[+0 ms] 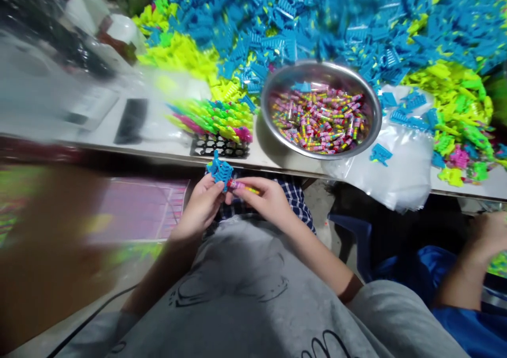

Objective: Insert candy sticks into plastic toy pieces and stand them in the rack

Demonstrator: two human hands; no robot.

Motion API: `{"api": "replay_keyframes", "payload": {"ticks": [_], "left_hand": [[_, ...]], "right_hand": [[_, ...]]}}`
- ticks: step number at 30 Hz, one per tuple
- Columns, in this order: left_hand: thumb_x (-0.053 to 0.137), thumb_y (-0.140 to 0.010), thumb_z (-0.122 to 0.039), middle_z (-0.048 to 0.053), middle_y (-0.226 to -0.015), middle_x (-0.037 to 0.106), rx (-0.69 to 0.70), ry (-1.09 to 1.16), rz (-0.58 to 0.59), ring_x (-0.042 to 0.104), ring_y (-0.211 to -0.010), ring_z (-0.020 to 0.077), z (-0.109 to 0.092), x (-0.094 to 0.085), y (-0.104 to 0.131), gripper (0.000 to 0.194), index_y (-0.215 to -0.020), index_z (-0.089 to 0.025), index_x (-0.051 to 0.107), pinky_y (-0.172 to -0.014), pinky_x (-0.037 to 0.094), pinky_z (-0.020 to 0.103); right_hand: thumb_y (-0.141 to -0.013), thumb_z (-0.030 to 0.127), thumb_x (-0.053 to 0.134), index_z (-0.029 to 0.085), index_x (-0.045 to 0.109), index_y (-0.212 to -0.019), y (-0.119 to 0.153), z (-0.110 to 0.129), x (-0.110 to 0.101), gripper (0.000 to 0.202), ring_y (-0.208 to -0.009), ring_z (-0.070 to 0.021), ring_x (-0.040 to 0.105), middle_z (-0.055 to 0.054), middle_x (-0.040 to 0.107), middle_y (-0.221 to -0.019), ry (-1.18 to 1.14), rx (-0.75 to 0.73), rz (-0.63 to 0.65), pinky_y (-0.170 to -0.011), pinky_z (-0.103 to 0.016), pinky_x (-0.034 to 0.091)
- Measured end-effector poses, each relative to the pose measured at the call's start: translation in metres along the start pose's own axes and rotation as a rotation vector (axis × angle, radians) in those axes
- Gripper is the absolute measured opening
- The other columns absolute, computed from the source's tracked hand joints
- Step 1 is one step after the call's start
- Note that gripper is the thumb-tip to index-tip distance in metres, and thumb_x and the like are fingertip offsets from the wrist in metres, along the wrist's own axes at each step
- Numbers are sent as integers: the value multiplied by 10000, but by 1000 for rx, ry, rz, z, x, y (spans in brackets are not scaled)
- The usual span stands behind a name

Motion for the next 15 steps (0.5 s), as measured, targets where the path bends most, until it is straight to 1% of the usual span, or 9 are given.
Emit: {"api": "replay_keyframes", "payload": {"ticks": [3,5,8,10,12,15], "left_hand": [[627,-702,-251,-51,-569,518,-6,179,-12,442,-482,53,-3,7,6,149,-794,-177,537,-485,345,178],[658,-676,-244,-38,-649,542,-25,269,-31,462,-525,48,-3,10,8,189,-817,-176,552,-492,356,170],[685,-664,-268,-20,-725,567,-43,300,-30,498,-588,54,-2,11,9,229,-835,-176,563,-525,381,170],[693,-662,-276,-22,-707,565,-63,285,-21,490,-577,49,-2,11,8,224,-808,-170,560,-536,388,170],[697,-661,-272,-29,-657,551,-94,263,-13,472,-548,40,-1,11,7,209,-759,-159,551,-529,383,160],[684,-678,-265,-30,-625,540,-144,250,8,464,-540,33,-1,13,3,186,-721,-145,548,-526,377,145]], "right_hand": [[-704,329,669,214,694,-886,3,1,4,217,-575,-111,569,-24,687,-825,-14,-7,17,-488,-215,474],[-702,340,670,215,691,-895,4,0,6,230,-594,-118,579,-27,688,-838,-18,-5,17,-491,-217,481],[-713,360,658,217,685,-910,6,-1,7,245,-591,-121,582,-28,686,-847,-17,-3,11,-486,-226,487],[-738,362,634,224,682,-908,6,-1,5,224,-583,-122,580,-25,681,-853,7,-31,5,-486,-236,486],[-776,347,597,236,675,-909,5,2,2,190,-643,-140,595,-27,672,-886,89,-114,-4,-543,-262,498],[-829,301,531,244,655,-941,4,10,-3,176,-799,-176,595,-36,656,-915,295,-296,-2,-707,-317,489]]}}
Point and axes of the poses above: each hand's wrist, its own y-axis away from the middle knuckle, its own x-axis out of the palm, z = x × y, the point moved 4 cm from there along -y, towards the middle knuckle
